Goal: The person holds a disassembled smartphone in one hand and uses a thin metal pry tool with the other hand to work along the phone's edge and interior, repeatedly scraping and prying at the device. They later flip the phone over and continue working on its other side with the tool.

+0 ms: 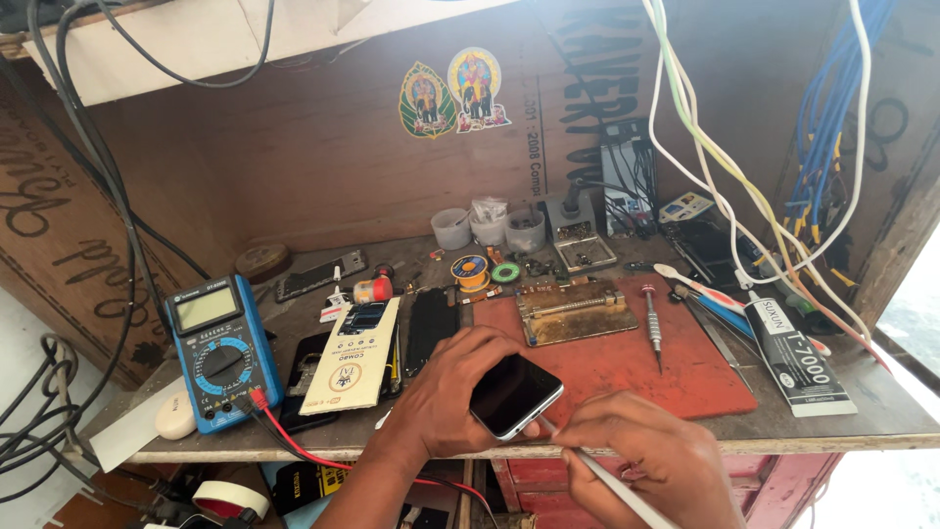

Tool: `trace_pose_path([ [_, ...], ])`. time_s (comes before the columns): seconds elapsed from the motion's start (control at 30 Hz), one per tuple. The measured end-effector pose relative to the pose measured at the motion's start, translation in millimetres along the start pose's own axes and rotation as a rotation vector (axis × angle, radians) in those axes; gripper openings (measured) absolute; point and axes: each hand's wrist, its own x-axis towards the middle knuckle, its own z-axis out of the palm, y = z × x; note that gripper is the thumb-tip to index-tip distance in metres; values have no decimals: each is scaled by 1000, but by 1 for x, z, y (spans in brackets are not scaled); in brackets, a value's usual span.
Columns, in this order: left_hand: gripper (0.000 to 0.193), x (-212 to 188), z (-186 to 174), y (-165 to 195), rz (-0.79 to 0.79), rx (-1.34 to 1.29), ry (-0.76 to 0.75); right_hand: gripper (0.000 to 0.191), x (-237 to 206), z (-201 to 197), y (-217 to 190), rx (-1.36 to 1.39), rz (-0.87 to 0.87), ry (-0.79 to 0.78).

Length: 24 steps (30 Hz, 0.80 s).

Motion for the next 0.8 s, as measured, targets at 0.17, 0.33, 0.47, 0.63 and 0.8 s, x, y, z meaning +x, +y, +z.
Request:
trace_pose_path([
  [0.17,73,0,0,-1,40,5,16,19,-2,3,-2,-19,-42,25],
  [0.33,72,1,1,1,-28,14,-11,20,1,-8,2,-54,254,7],
  [0.47,71,2,0,1,-17,5,-3,20,0,-5,4,-89,120,44],
  [0.63,67,1,1,0,-9,8,0,19,-5,0,6,-119,3,52],
  [0.8,70,0,1,0,8,-1,11,19,-10,-11,21,74,133,-124],
])
